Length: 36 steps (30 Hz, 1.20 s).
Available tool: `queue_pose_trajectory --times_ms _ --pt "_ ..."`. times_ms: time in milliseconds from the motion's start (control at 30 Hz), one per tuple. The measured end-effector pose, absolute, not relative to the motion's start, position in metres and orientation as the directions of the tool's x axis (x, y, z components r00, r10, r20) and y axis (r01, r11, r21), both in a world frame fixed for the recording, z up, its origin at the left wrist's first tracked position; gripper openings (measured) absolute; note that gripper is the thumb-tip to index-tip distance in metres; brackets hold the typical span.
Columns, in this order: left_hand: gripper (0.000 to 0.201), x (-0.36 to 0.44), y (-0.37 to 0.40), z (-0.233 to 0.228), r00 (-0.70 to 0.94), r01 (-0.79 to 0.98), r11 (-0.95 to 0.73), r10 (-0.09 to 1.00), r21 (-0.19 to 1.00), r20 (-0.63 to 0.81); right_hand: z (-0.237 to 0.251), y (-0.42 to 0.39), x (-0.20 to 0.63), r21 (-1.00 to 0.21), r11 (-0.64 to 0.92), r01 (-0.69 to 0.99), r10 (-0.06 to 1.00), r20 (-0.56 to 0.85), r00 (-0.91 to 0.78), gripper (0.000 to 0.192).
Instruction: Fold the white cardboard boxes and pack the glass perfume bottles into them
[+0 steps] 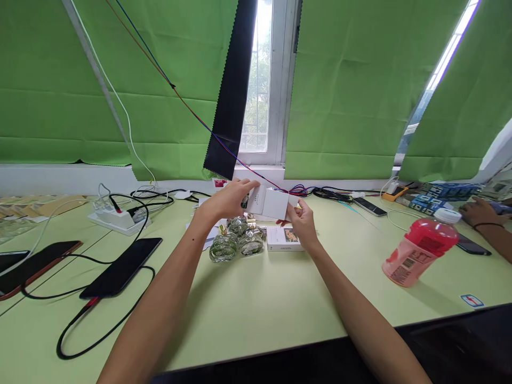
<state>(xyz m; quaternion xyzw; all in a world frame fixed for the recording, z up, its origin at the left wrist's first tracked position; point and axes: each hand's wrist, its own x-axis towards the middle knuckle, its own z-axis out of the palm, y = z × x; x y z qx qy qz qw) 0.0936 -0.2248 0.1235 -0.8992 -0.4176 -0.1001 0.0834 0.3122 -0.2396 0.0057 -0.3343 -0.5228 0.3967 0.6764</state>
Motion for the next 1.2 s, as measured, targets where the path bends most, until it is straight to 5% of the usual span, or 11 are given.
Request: queue_pose_trajectory --times_ms 600,1200 --pt "0.084 0.097 -0.223 0.118 0.646 0.756 -0.653 0.734 -0.042 0.209 0.007 -0.24 0.314 -0.891 0.428 -0.153 0.9 0.405 0.16 0.048" --pt "0.068 0.107 -0.235 0.119 0.673 0.724 -0.689 0.702 -0.016 0.235 0.01 -0.243 0.313 -0.884 0.445 -0.143 0.884 0.407 0.23 0.042"
